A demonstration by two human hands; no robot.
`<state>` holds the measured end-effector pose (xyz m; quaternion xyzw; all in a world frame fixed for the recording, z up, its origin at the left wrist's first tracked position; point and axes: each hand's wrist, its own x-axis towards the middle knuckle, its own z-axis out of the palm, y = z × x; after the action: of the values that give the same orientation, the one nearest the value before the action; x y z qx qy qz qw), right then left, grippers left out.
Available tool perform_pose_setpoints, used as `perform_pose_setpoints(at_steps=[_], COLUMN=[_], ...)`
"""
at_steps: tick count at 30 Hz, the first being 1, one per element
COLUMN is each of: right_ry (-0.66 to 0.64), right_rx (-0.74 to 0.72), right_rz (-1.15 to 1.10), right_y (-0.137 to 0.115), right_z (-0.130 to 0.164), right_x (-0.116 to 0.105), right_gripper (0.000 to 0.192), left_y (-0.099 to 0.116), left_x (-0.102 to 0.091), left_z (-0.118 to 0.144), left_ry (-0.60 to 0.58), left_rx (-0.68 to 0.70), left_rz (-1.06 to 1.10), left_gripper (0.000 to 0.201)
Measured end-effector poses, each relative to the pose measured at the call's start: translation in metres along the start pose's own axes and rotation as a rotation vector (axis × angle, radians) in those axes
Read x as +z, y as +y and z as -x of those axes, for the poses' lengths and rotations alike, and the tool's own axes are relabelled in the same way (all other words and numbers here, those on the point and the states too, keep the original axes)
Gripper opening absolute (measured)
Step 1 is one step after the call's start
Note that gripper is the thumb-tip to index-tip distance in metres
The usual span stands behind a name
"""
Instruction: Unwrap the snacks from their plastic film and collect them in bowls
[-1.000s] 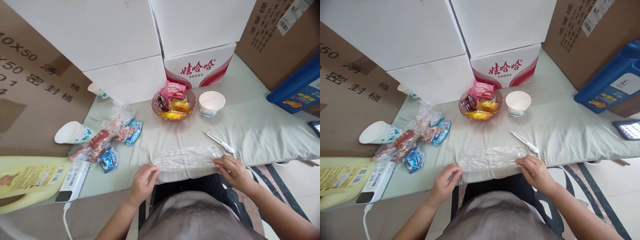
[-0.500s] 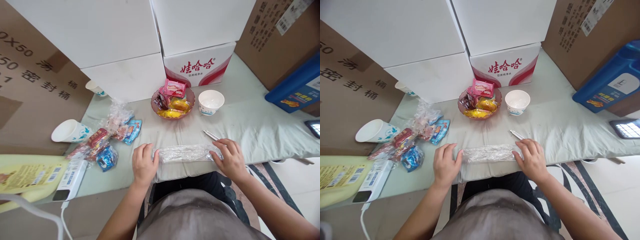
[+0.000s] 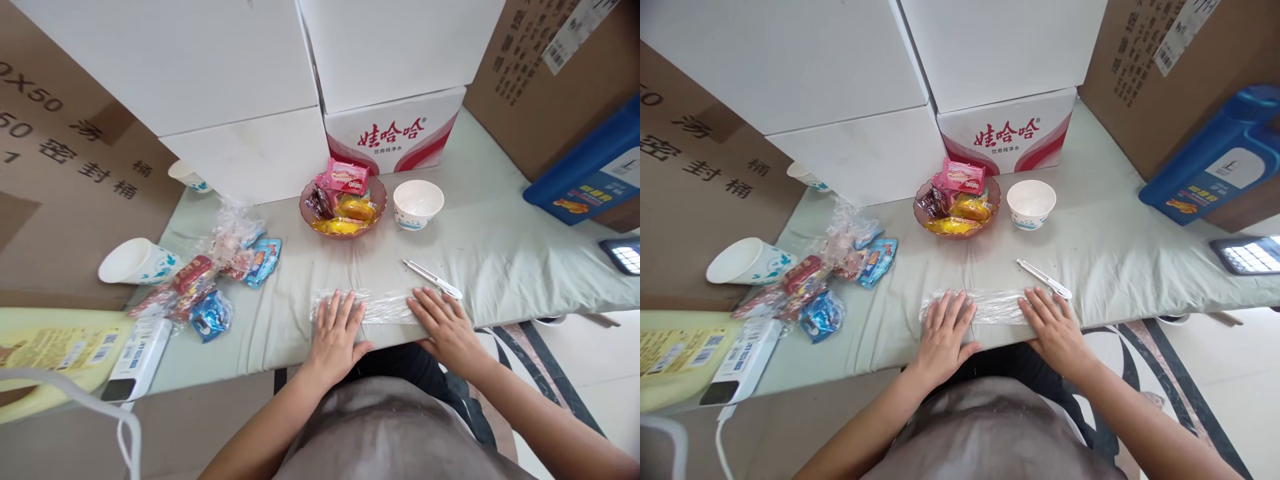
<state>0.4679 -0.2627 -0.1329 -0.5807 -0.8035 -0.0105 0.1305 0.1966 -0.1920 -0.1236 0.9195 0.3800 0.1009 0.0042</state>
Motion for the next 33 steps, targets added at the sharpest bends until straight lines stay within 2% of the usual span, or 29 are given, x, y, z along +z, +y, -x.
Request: perform_pose_setpoints(at_steps=[2, 4, 6, 8, 10, 14, 17, 19, 21, 24, 26, 30, 33], right_ry=[0.051, 0.126, 0.189, 0.196, 0.158, 0.077, 0.053, 0.064, 0.059, 0.032, 0.018, 0.045, 0.158], right_rx=[0.013, -0.022, -0.067, -0.123, -0.187, -0.261, -0.235, -0.163, -0.094, -0.051, -0.029, 0.05, 0.087], right_rz=[-0.041, -0.105, -0.176, -0.265, -0.383, -0.644, -0.714, -0.682, -0.655, -0.614, -0.552, -0.542, -0.59], right_y=[0.007, 0.006, 0.001, -0.005, -0.011, -0.015, -0.012, -0.007, -0.003, 0.002, 0.004, 0.008, 0.009], right_z=[0.015, 0.026, 0.032, 0.033, 0.03, 0.017, -0.006, -0.029, -0.055, -0.093, -0.109, -0.117, -0.114], right_x=[-0.007, -0.014, -0.023, -0.036, -0.049, -0.072, -0.077, -0.073, -0.063, -0.037, -0.017, 0.013, 0.021], right_gripper=[0.043, 0.029, 0.022, 0.022, 0.026, 0.029, 0.03, 0.031, 0.03, 0.029, 0.029, 0.03, 0.023], left_y=[0.012, 0.027, 0.04, 0.048, 0.049, 0.04, 0.032, 0.03, 0.029, 0.03, 0.03, 0.031, 0.031], left_x=[-0.001, 0.001, 0.005, 0.009, 0.01, 0.005, 0.002, 0.002, 0.002, 0.001, 0.0, -0.005, -0.005], left_z=[0.0, -0.002, -0.007, -0.012, -0.016, -0.018, -0.02, -0.022, -0.024, -0.027, -0.028, -0.029, -0.03], left_ry=[0.056, 0.086, 0.082, 0.046, -0.022, -0.121, -0.113, -0.108, -0.107, -0.11, -0.119, -0.136, -0.145], left_rx=[-0.02, 0.026, 0.117, 0.219, 0.336, 0.544, 0.493, 0.426, 0.386, 0.311, 0.264, 0.231, 0.209], left_rz=[0.029, 0.078, 0.144, 0.222, 0.298, 0.43, 0.527, 0.604, 0.683, 0.766, 0.801, 0.823, 0.819], left_gripper=[0.045, 0.037, 0.037, 0.044, 0.049, 0.044, 0.038, 0.033, 0.036, 0.051, 0.052, 0.045, 0.042])
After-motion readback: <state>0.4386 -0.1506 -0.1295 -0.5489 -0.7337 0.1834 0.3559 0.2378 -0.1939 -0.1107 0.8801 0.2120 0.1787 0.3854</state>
